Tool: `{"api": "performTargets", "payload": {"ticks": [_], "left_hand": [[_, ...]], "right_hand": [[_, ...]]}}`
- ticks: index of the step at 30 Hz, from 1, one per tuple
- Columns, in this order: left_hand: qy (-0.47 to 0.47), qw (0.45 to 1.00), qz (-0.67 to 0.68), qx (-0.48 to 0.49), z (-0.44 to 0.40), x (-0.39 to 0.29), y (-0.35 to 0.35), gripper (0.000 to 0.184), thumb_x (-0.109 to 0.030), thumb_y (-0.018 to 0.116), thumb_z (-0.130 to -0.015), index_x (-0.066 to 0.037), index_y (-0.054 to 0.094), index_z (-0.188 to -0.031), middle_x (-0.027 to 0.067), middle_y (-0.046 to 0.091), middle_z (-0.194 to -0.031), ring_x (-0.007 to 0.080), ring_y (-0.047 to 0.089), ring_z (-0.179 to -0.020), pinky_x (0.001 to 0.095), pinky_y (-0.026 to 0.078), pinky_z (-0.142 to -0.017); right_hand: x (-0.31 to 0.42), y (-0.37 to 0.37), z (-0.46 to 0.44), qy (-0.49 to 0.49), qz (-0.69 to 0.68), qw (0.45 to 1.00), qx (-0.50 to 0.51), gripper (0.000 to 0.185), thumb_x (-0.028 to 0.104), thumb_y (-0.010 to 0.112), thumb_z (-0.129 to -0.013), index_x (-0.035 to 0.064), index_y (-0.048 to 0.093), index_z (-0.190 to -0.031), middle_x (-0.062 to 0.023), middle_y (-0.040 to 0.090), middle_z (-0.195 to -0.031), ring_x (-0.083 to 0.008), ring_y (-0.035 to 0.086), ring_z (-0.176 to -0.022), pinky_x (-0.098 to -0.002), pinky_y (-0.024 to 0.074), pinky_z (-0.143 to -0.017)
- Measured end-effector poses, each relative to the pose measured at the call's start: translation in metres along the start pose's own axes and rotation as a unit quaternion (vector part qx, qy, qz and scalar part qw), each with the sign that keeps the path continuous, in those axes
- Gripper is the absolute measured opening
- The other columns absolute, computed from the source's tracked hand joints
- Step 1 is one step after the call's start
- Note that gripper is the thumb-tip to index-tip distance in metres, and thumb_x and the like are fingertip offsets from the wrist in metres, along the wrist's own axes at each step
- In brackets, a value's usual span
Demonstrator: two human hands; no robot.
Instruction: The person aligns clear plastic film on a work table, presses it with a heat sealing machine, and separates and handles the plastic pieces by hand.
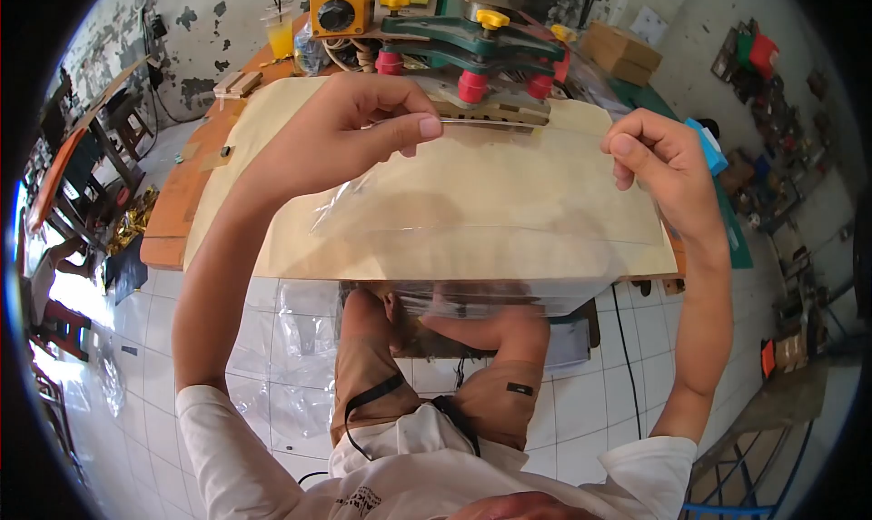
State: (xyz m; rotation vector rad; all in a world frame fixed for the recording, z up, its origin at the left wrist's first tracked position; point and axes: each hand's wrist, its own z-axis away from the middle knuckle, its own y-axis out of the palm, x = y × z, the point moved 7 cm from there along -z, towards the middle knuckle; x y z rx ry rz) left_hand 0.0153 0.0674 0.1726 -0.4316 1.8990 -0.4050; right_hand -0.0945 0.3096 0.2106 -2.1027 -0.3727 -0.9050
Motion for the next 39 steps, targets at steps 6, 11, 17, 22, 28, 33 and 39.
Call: {"api": "performTargets", "payload": {"ticks": [6,11,17,22,28,33,39], "left_hand": [[0.012,1.000,-0.013,-0.008,0.007,0.004,-0.017,0.020,-0.020,0.069,-0.093,-0.001,0.067,-0.098,-0.0011,0.066,-0.085,0.0055,0.059,-0.075,0.0217,0.048,-0.064],[-0.002,1.000,-0.030,-0.008,0.015,0.006,-0.031,0.025,-0.016,0.070,-0.091,-0.002,0.064,-0.110,-0.0026,0.062,-0.079,0.0036,0.056,-0.072,0.0203,0.043,-0.059],[0.014,0.999,-0.029,-0.032,0.020,0.015,-0.042,0.033,-0.014,0.069,-0.091,-0.003,0.059,-0.121,-0.0033,0.060,-0.077,0.0028,0.054,-0.070,0.0201,0.040,-0.058],[-0.025,0.995,-0.079,-0.047,0.016,0.035,-0.046,0.027,-0.018,0.066,-0.094,-0.005,0.061,-0.118,-0.0034,0.060,-0.079,0.0032,0.054,-0.073,0.0202,0.041,-0.059],[0.021,0.990,-0.116,-0.071,0.003,0.051,-0.054,0.025,-0.023,0.064,-0.096,-0.006,0.063,-0.114,-0.0033,0.061,-0.084,0.0048,0.055,-0.079,0.0207,0.045,-0.063],[0.017,0.985,-0.146,-0.092,-0.002,0.048,-0.055,0.025,-0.025,0.064,-0.096,-0.006,0.064,-0.113,-0.0026,0.063,-0.090,0.0062,0.056,-0.078,0.0214,0.046,-0.063],[0.036,0.979,-0.169,-0.105,-0.011,0.057,-0.056,0.029,-0.028,0.065,-0.095,-0.007,0.064,-0.115,-0.0022,0.062,-0.088,0.0051,0.055,-0.074,0.0206,0.043,-0.059]], "right_hand": [[-0.002,-0.017,0.005,0.002,0.025,0.999,-0.021,0.015,0.013,0.061,-0.095,-0.0003,0.064,-0.088,0.0002,0.057,-0.069,-0.0060,0.051,-0.061,-0.0219,0.0435,-0.057],[-0.015,-0.028,0.003,0.014,0.035,0.998,-0.041,0.016,0.015,0.062,-0.095,0.0002,0.066,-0.090,0.0008,0.057,-0.069,-0.0055,0.051,-0.062,-0.0212,0.0436,-0.057],[-0.040,-0.035,-0.004,0.028,0.034,0.998,-0.047,0.016,0.016,0.063,-0.094,0.0012,0.068,-0.091,0.0017,0.057,-0.069,-0.0050,0.051,-0.062,-0.0207,0.0432,-0.056],[-0.065,-0.028,-0.015,0.067,0.050,0.996,-0.023,0.016,0.017,0.063,-0.094,0.0020,0.068,-0.091,0.0021,0.057,-0.069,-0.0036,0.050,-0.062,-0.0196,0.0412,-0.052],[-0.084,-0.021,-0.024,0.071,0.065,0.995,-0.019,0.016,0.017,0.064,-0.093,0.0026,0.069,-0.092,0.0029,0.058,-0.070,-0.0024,0.049,-0.060,-0.0190,0.0393,-0.049],[-0.093,-0.018,-0.026,0.070,0.130,0.989,-0.023,0.016,0.017,0.066,-0.092,0.0013,0.069,-0.092,0.0033,0.059,-0.070,-0.0040,0.049,-0.062,-0.0220,0.0383,-0.053],[-0.086,-0.008,-0.024,-0.008,0.284,0.956,-0.074,0.015,0.017,0.067,-0.090,0.0029,0.069,-0.096,-0.0004,0.060,-0.069,-0.0086,0.051,-0.058,-0.0282,0.0416,-0.053]]}}
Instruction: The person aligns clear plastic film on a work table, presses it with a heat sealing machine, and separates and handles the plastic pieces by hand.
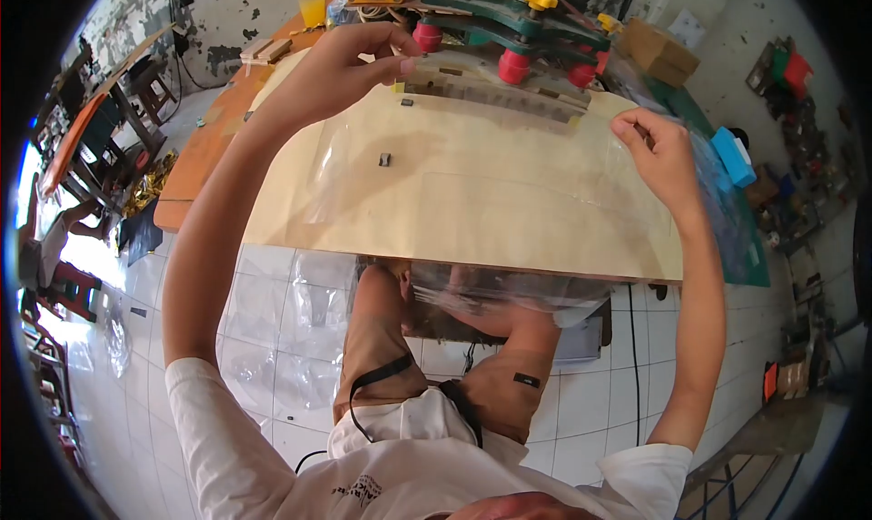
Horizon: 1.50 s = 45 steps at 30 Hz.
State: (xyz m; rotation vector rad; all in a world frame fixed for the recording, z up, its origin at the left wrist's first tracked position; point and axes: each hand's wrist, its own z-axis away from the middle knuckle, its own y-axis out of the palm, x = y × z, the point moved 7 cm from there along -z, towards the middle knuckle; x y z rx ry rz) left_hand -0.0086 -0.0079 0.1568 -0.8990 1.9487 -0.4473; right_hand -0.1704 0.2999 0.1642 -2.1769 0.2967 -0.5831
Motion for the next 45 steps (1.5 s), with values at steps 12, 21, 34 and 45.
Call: {"api": "performTargets", "payload": {"ticks": [12,21,34,45], "left_hand": [[-0.125,0.965,0.228,0.035,-0.021,-0.019,0.019,0.030,-0.024,0.066,-0.093,-0.004,0.061,-0.115,-0.0008,0.055,-0.077,0.0005,0.036,-0.049,0.0176,0.025,-0.043],[-0.129,0.954,0.247,0.112,-0.025,-0.042,0.038,0.029,-0.025,0.068,-0.093,-0.006,0.061,-0.114,-0.0012,0.057,-0.076,-0.0009,0.040,-0.049,0.0170,0.027,-0.042],[-0.155,0.893,0.397,0.146,-0.030,-0.079,0.055,0.025,-0.022,0.065,-0.095,-0.008,0.056,-0.113,-0.0038,0.056,-0.080,-0.0039,0.036,-0.047,0.0128,0.029,-0.040],[-0.137,0.857,0.488,0.095,-0.063,-0.129,0.095,0.014,-0.012,0.063,-0.093,-0.005,0.058,-0.104,0.0030,0.066,-0.088,0.0075,0.059,-0.067,0.0228,0.054,-0.063]], "right_hand": [[0.046,0.041,0.021,-0.089,0.039,0.994,-0.054,0.030,0.020,0.072,-0.084,0.0078,0.066,-0.111,-0.0103,0.064,-0.087,-0.0294,0.065,-0.083,-0.0374,0.0517,-0.076],[0.061,0.061,0.020,0.044,-0.232,0.972,0.024,0.028,0.008,0.068,-0.088,0.0015,0.064,-0.114,-0.0086,0.068,-0.091,-0.0177,0.065,-0.086,-0.0304,0.0511,-0.076],[0.125,0.011,0.049,-0.179,-0.008,0.968,-0.176,0.039,0.006,0.071,-0.080,0.0041,0.062,-0.118,-0.0167,0.059,-0.114,-0.0318,0.059,-0.100,-0.0388,0.0496,-0.085],[0.161,-0.029,0.045,-0.105,0.007,0.971,-0.216,0.056,0.011,0.074,-0.074,0.0056,0.057,-0.128,-0.0165,0.063,-0.114,-0.0354,0.065,-0.096,-0.0393,0.0530,-0.075]]}}
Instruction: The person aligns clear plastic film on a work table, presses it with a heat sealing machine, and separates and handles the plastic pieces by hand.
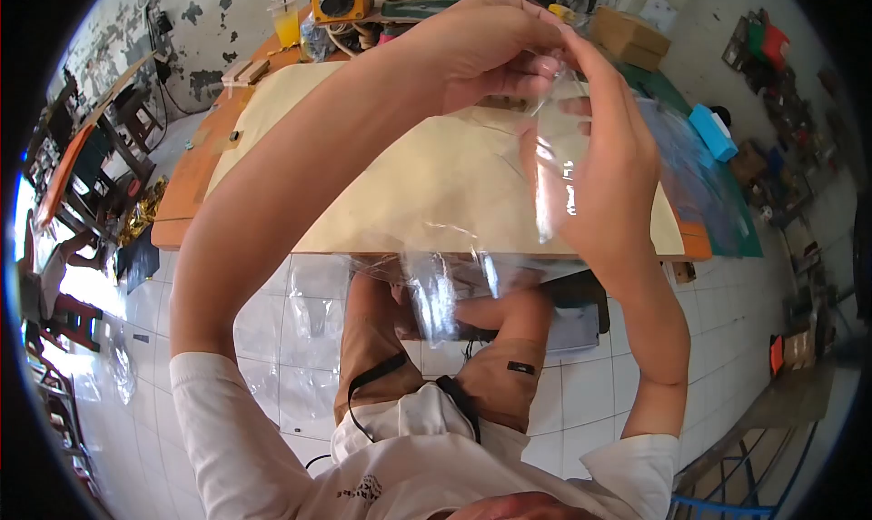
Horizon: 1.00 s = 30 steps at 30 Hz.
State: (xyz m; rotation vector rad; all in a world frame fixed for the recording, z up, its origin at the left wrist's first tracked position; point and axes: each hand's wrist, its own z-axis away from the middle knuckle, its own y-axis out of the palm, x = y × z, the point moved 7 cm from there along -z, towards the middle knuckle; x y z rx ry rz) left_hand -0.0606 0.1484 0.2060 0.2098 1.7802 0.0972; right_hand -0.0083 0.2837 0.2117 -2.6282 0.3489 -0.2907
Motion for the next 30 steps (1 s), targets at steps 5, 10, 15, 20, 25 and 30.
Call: {"api": "performTargets", "payload": {"ticks": [5,10,15,20,25,30], "left_hand": [[0.035,0.999,-0.040,-0.010,0.015,-0.009,0.021,0.031,-0.024,0.066,-0.093,-0.002,0.057,-0.113,0.0066,0.066,-0.094,0.0130,0.064,-0.076,0.0267,0.055,-0.071],[0.193,0.909,-0.369,0.021,0.037,0.024,0.043,0.057,-0.032,0.073,-0.087,-0.003,0.047,-0.129,0.0102,0.061,-0.108,0.0178,0.059,-0.095,0.0317,0.049,-0.083],[0.305,0.808,-0.498,-0.081,0.074,0.042,0.061,0.070,-0.024,0.081,-0.075,-0.007,0.045,-0.132,0.0168,0.050,-0.127,0.0301,0.051,-0.114,0.0391,0.044,-0.095],[0.191,0.827,-0.521,-0.085,0.069,0.043,0.046,0.042,-0.012,0.079,-0.077,-0.003,0.061,-0.113,0.0121,0.062,-0.107,0.0217,0.060,-0.095,0.0316,0.049,-0.081],[0.180,0.857,-0.481,-0.039,0.081,-0.003,0.042,0.017,-0.012,0.077,-0.081,0.002,0.068,-0.084,0.0013,0.065,-0.067,0.0054,0.056,-0.060,0.0239,0.046,-0.056],[0.236,0.795,-0.557,0.044,0.092,-0.073,0.052,0.012,-0.002,0.078,-0.079,0.001,0.067,-0.083,0.0007,0.065,-0.073,0.0036,0.055,-0.061,0.0210,0.044,-0.055]], "right_hand": [[-0.041,-0.019,0.001,0.054,-0.112,0.989,-0.080,0.039,0.009,0.070,-0.082,0.0024,0.061,-0.120,-0.0142,0.069,-0.101,-0.0229,0.068,-0.091,-0.0310,0.0528,-0.074],[-0.074,-0.053,0.005,0.155,-0.248,0.948,-0.124,0.022,0.018,0.061,-0.097,0.0000,0.064,-0.110,-0.0097,0.070,-0.100,-0.0132,0.065,-0.092,-0.0269,0.0521,-0.077],[-0.093,-0.093,0.014,0.237,-0.387,0.882,-0.127,0.026,0.020,0.058,-0.098,0.0003,0.061,-0.115,-0.0125,0.070,-0.098,-0.0219,0.071,-0.071,-0.0324,0.0574,-0.066],[-0.100,-0.150,0.010,0.202,-0.398,0.890,-0.092,0.032,0.025,0.059,-0.097,-0.0002,0.060,-0.116,-0.0127,0.070,-0.094,-0.0205,0.070,-0.067,-0.0326,0.0561,-0.063],[-0.116,-0.196,0.011,0.218,-0.324,0.917,-0.085,0.034,0.028,0.061,-0.096,-0.0006,0.062,-0.115,-0.0089,0.069,-0.089,-0.0161,0.067,-0.064,-0.0294,0.0532,-0.061],[-0.131,-0.208,0.007,0.254,-0.285,0.921,-0.075,0.037,0.031,0.065,-0.093,0.0004,0.064,-0.113,-0.0045,0.066,-0.084,-0.0120,0.061,-0.064,-0.0263,0.0502,-0.057]]}}
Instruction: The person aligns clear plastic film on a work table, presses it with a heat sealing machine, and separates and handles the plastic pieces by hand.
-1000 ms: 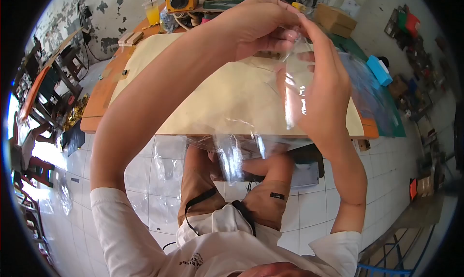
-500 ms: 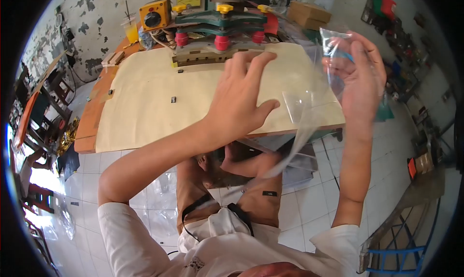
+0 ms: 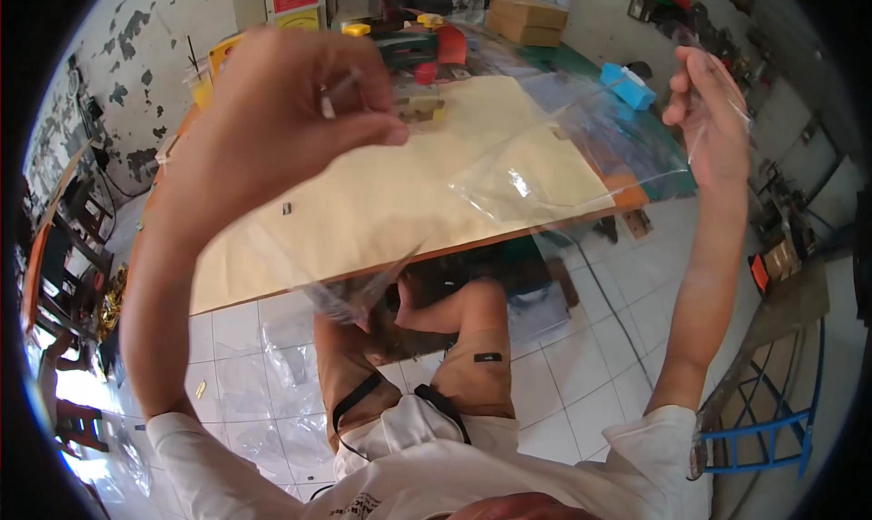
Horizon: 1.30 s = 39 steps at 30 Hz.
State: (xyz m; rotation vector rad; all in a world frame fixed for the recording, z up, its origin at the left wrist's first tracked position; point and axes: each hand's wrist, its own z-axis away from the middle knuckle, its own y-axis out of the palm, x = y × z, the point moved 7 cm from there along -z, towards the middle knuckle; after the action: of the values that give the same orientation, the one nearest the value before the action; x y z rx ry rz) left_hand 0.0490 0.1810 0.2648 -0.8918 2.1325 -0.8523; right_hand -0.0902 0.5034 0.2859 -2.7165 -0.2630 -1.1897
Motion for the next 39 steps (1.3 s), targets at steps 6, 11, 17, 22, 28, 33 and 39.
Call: {"api": "performTargets", "payload": {"ticks": [6,11,17,22,28,33,39], "left_hand": [[0.032,0.994,-0.107,0.009,-0.009,-0.032,-0.052,0.015,0.000,0.077,-0.079,0.002,0.065,-0.086,0.0031,0.065,-0.076,0.0057,0.059,-0.063,0.0215,0.047,-0.056],[0.049,0.983,-0.177,-0.008,-0.011,-0.045,-0.084,0.019,-0.001,0.076,-0.080,0.002,0.062,-0.092,0.0042,0.066,-0.079,0.0065,0.060,-0.063,0.0216,0.048,-0.056],[0.043,0.973,-0.225,-0.035,-0.008,-0.045,-0.115,0.024,-0.002,0.075,-0.081,0.002,0.060,-0.099,0.0056,0.066,-0.082,0.0075,0.061,-0.064,0.0217,0.049,-0.056],[0.034,0.968,-0.243,-0.057,-0.003,-0.039,-0.128,0.029,-0.002,0.074,-0.082,0.002,0.057,-0.105,0.0067,0.066,-0.085,0.0083,0.062,-0.064,0.0217,0.050,-0.056],[0.024,0.969,-0.235,-0.076,0.002,-0.031,-0.128,0.035,-0.003,0.073,-0.083,0.002,0.055,-0.112,0.0081,0.067,-0.089,0.0093,0.063,-0.064,0.0218,0.050,-0.056],[0.015,0.975,-0.208,-0.081,0.006,-0.026,-0.116,0.040,-0.004,0.072,-0.084,0.003,0.052,-0.118,0.0092,0.067,-0.091,0.0101,0.063,-0.065,0.0219,0.051,-0.056],[0.002,0.984,-0.157,-0.080,0.005,-0.023,-0.093,0.046,-0.004,0.071,-0.085,0.003,0.050,-0.125,0.0106,0.068,-0.095,0.0110,0.064,-0.065,0.0220,0.052,-0.056]], "right_hand": [[-0.019,0.025,-0.020,0.039,-0.091,0.991,0.085,0.034,0.031,0.065,-0.094,0.0019,0.065,-0.111,-0.0038,0.066,-0.083,-0.0119,0.061,-0.064,-0.0253,0.0508,-0.057],[-0.029,0.058,-0.037,0.093,-0.164,0.973,0.136,0.034,0.034,0.059,-0.097,0.0028,0.061,-0.112,0.0005,0.063,-0.082,-0.0107,0.058,-0.063,-0.0267,0.0454,-0.060],[-0.025,0.083,-0.057,0.074,-0.203,0.955,0.202,0.034,0.034,0.059,-0.097,0.0032,0.062,-0.112,-0.0004,0.065,-0.086,-0.0113,0.059,-0.066,-0.0269,0.0462,-0.062],[0.002,0.098,-0.065,0.036,-0.148,0.972,0.180,0.014,0.021,0.060,-0.097,0.0070,0.061,-0.099,-0.0036,0.068,-0.082,-0.0120,0.066,-0.062,-0.0257,0.0552,-0.054],[0.000,0.093,-0.075,-0.086,0.162,0.944,0.273,0.028,0.030,0.061,-0.096,0.0054,0.064,-0.108,0.0004,0.065,-0.086,-0.0082,0.057,-0.067,-0.0251,0.0459,-0.064],[-0.022,0.086,-0.073,-0.016,0.340,0.915,0.217,0.024,0.031,0.061,-0.095,0.0087,0.066,-0.102,0.0022,0.061,-0.079,-0.0033,0.052,-0.063,-0.0208,0.0432,-0.055],[-0.025,0.085,-0.065,0.011,0.318,0.932,0.173,0.027,0.033,0.060,-0.096,0.0084,0.067,-0.103,0.0003,0.061,-0.080,-0.0052,0.054,-0.055,-0.0199,0.0399,-0.044]]}}
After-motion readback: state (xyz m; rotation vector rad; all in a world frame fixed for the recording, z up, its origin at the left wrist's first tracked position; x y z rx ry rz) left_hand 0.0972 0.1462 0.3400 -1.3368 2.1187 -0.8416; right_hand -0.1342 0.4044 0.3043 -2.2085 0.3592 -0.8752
